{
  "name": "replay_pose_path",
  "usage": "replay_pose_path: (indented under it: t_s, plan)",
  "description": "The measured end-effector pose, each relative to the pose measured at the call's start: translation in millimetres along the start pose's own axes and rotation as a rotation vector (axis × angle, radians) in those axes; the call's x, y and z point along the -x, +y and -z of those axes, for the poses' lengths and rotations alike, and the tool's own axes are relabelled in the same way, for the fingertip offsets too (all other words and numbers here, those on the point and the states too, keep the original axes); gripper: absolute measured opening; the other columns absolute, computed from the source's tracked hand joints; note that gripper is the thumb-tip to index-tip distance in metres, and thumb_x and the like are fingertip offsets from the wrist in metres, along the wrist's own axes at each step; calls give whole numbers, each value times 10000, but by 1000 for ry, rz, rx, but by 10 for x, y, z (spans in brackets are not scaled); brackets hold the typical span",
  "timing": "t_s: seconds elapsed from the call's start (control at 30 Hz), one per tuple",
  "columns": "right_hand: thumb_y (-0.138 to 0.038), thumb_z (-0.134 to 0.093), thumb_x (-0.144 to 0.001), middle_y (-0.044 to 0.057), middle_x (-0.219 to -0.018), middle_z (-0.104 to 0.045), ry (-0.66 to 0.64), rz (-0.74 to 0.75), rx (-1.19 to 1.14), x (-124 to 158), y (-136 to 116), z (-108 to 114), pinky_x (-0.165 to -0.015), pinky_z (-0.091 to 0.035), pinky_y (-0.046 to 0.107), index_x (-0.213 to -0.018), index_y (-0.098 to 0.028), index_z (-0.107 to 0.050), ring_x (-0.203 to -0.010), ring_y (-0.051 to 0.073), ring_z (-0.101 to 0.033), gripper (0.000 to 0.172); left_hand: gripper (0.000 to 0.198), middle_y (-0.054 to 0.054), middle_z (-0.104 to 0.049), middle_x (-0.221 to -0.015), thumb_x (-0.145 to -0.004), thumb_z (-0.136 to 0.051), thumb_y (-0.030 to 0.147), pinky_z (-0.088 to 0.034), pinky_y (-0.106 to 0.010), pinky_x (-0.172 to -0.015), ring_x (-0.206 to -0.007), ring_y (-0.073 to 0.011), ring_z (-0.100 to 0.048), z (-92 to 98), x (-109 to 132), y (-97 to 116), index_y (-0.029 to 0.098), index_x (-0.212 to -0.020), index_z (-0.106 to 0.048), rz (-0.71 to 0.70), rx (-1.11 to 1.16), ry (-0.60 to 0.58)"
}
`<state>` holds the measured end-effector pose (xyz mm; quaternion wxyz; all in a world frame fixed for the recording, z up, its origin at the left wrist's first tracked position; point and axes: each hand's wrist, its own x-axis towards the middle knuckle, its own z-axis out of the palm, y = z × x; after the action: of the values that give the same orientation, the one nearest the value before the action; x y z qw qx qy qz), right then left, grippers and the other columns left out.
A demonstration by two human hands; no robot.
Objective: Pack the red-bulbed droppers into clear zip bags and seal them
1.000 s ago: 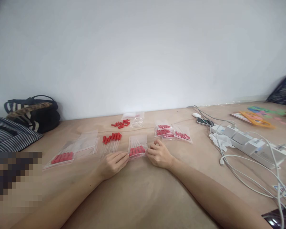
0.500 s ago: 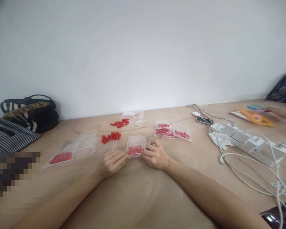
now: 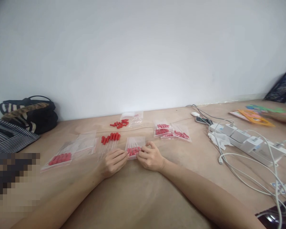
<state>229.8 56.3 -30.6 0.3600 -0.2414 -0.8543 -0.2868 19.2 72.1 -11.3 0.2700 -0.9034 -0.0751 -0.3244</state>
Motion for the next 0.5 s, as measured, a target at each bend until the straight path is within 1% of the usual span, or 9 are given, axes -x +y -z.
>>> replay_pose_path:
  t_s: [0.2,0.37,0.5]
  plan:
    - [-140,-493,-810,-26,-645,-602,2,-32,12,-31,-25,-3,-725,-275,322,-784,-174,-574,-660,96,-481,92,127,-66,-665,-772,-817,-484,36,-530,-330,-638,-702,-180,-620,-13,0,3,107,-878,-570,4,16,14]
    - [-119,-464,-815,-32,-579,-566,37,11,13,-51,-52,-54,-692,-274,322,-734,-151,-565,-619,89,-473,133,113,-85,-661,-792,-824,-497,49,-530,-326,-638,-720,-184,-616,-17,12,-3,88,-906,-565,37,33,31]
    - [-102,-461,-808,-37,-589,-577,74,14,6,-30,-36,-50,-703,-279,324,-756,-152,-565,-620,81,-486,127,146,-78,-662,-795,-825,-496,41,-529,-321,-654,-715,-177,-613,6,43,-9,95,-944,-561,59,32,33]
